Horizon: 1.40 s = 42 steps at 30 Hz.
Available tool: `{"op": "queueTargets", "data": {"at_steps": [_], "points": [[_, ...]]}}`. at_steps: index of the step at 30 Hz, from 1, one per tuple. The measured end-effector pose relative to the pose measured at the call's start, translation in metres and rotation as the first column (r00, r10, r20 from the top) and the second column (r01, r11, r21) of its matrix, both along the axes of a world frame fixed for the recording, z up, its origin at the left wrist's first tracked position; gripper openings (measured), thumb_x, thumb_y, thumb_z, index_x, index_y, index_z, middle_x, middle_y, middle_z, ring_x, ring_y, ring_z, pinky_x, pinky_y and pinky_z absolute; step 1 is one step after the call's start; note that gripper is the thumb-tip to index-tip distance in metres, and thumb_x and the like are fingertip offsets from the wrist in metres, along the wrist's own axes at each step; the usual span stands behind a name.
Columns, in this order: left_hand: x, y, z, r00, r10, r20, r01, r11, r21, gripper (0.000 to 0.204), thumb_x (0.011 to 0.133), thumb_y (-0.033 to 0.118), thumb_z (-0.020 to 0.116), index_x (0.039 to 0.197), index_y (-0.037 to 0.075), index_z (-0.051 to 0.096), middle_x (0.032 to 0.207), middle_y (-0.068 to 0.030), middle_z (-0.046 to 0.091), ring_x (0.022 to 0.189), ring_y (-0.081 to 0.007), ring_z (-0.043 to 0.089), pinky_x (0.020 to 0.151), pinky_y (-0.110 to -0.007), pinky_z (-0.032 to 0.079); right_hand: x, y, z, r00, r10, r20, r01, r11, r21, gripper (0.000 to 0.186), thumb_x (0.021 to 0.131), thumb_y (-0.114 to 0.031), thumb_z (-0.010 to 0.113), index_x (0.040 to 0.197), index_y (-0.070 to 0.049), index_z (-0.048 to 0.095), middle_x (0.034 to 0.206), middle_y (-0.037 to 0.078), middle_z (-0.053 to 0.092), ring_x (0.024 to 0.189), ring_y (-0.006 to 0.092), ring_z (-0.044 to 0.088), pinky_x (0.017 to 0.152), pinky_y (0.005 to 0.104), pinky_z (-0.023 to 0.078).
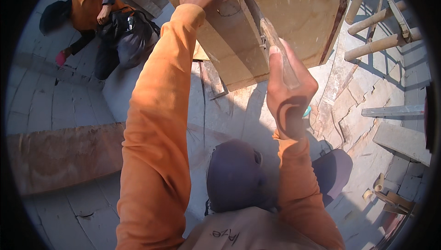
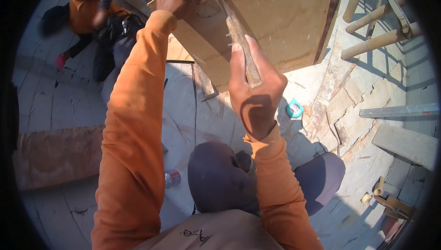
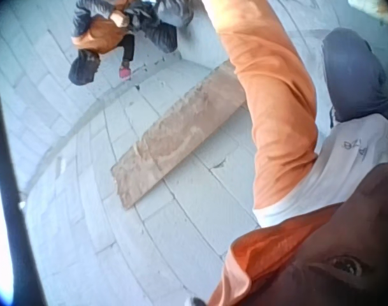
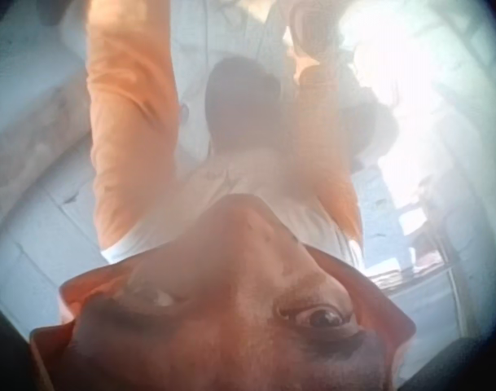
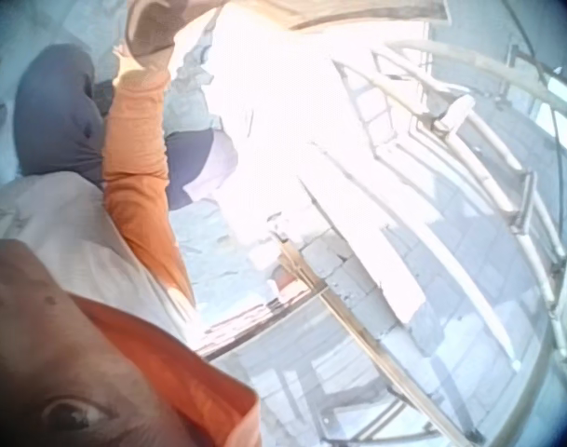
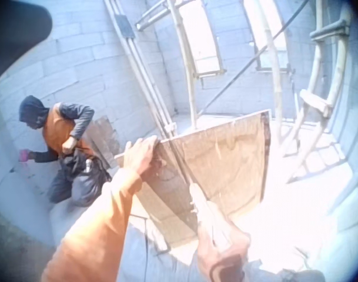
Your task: The person saws a hole into a wooden board with a hand saw while holding the board in place by hand.
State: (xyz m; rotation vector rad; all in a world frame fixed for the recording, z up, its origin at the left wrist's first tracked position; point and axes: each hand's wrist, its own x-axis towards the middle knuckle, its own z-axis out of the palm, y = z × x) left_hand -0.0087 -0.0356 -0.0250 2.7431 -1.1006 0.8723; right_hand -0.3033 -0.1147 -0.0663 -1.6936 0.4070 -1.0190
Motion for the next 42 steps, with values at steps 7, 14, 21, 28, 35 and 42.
{"op": "queueTargets", "data": {"at_steps": [7,14,21,28,35,42], "points": [[-0.008,0.007,0.021,0.994,0.059,-0.097,-0.053,0.997,0.065,0.072,0.082,0.033,0.078,0.145,0.013,0.051,0.142,-0.0097,0.06,0.134,-0.0305,0.052,0.113,-0.059,0.036,0.001,0.008,-0.015,0.996,0.002,0.09,0.009,0.992,-0.123,0.029,0.094,-0.006,0.071,0.118,0.01,0.07,0.09,0.02,0.077,0.073,0.017,0.073,0.069,0.0292,0.056],[0.008,0.007,0.006,0.998,0.001,0.055,-0.001,1.0,-0.003,0.07,0.082,0.035,0.077,0.144,0.015,0.052,0.141,-0.0086,0.061,0.134,-0.0311,0.052,0.113,-0.059,0.036,-0.025,0.01,-0.011,0.998,0.01,0.062,-0.007,0.999,-0.049,0.026,0.094,-0.003,0.071,0.115,0.012,0.071,0.095,0.021,0.077,0.076,0.0161,0.073,0.072,0.0279,0.056],[0.005,0.01,0.014,1.0,0.021,0.018,-0.021,1.0,0.016,0.058,0.081,0.042,0.08,0.131,0.019,0.062,0.114,-0.0044,0.074,0.117,-0.0253,0.062,0.093,-0.045,0.039,0.018,0.0,0.002,0.989,0.013,0.148,0.0,0.996,-0.087,0.029,0.094,-0.007,0.072,0.117,0.011,0.07,0.092,0.021,0.077,0.08,0.0197,0.075,0.073,0.0292,0.056],[0.006,0.008,0.006,0.999,0.033,0.037,-0.034,0.999,0.041,0.066,0.082,0.038,0.077,0.141,0.017,0.054,0.132,-0.0074,0.064,0.129,-0.0298,0.055,0.107,-0.055,0.036,-0.046,0.005,-0.026,0.998,-0.005,0.07,0.015,0.989,-0.144,0.029,0.092,-0.002,0.073,0.119,0.007,0.071,0.089,0.022,0.077,0.075,0.0159,0.073,0.066,0.0269,0.056],[0.015,0.011,0.006,0.999,-0.018,0.037,0.017,1.0,0.014,0.06,0.081,0.044,0.08,0.133,0.02,0.06,0.117,-0.0053,0.072,0.118,-0.0274,0.062,0.095,-0.047,0.038,-0.011,-0.004,0.003,0.989,0.066,0.134,-0.063,0.998,-0.03,0.029,0.091,-0.003,0.074,0.115,0.013,0.07,0.092,0.025,0.076,0.08,0.0189,0.074,0.074,0.0281,0.055],[0.015,0.011,-0.004,0.998,0.022,0.064,-0.022,1.0,-0.003,0.072,0.083,0.036,0.075,0.147,0.014,0.049,0.147,-0.0096,0.056,0.137,-0.033,0.05,0.116,-0.059,0.033,-0.04,0.002,-0.012,0.997,-0.077,0.027,0.082,0.943,-0.323,0.026,0.092,-0.006,0.073,0.11,0.013,0.071,0.092,0.025,0.075,0.071,0.0209,0.073,0.067,0.0298,0.056]]}}
